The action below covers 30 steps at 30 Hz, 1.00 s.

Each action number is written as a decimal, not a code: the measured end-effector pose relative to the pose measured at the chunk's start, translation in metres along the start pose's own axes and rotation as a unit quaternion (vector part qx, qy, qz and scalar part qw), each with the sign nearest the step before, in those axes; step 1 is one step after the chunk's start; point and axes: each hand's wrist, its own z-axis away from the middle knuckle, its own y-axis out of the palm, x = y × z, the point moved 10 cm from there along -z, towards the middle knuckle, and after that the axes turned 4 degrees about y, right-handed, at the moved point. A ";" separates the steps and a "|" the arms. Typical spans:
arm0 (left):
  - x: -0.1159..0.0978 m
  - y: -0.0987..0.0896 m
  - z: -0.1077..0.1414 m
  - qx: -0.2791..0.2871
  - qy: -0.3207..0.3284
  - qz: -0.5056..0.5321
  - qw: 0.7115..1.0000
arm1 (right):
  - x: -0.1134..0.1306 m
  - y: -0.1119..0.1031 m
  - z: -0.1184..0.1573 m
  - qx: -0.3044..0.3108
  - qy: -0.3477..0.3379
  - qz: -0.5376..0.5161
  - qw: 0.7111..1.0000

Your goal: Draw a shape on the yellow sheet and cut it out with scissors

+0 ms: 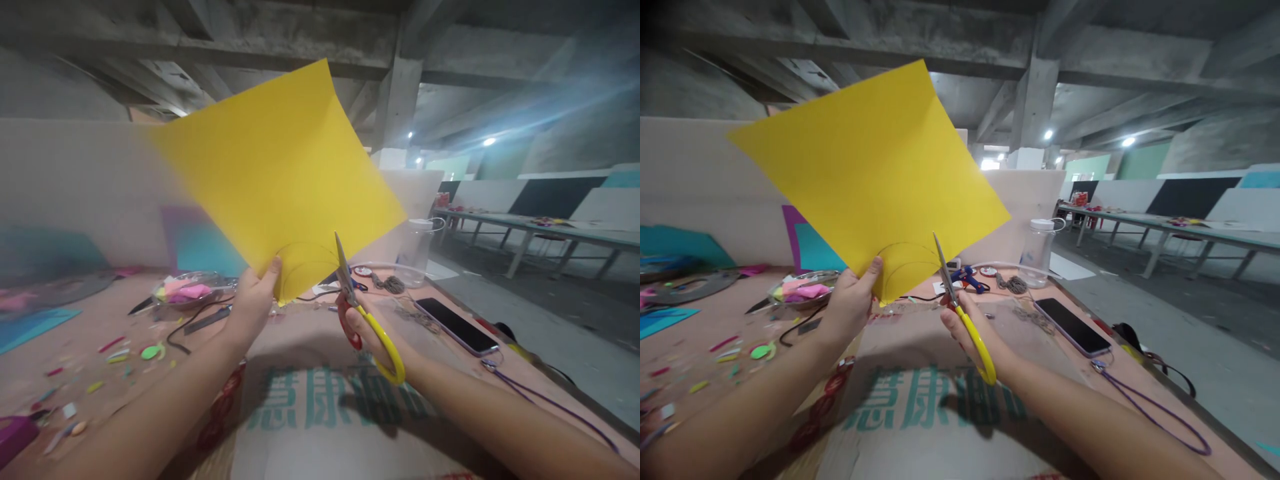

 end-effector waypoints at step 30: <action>0.002 0.000 -0.001 -0.016 0.039 0.063 0.997 | -0.007 -0.001 0.000 -0.026 0.005 -0.042 0.999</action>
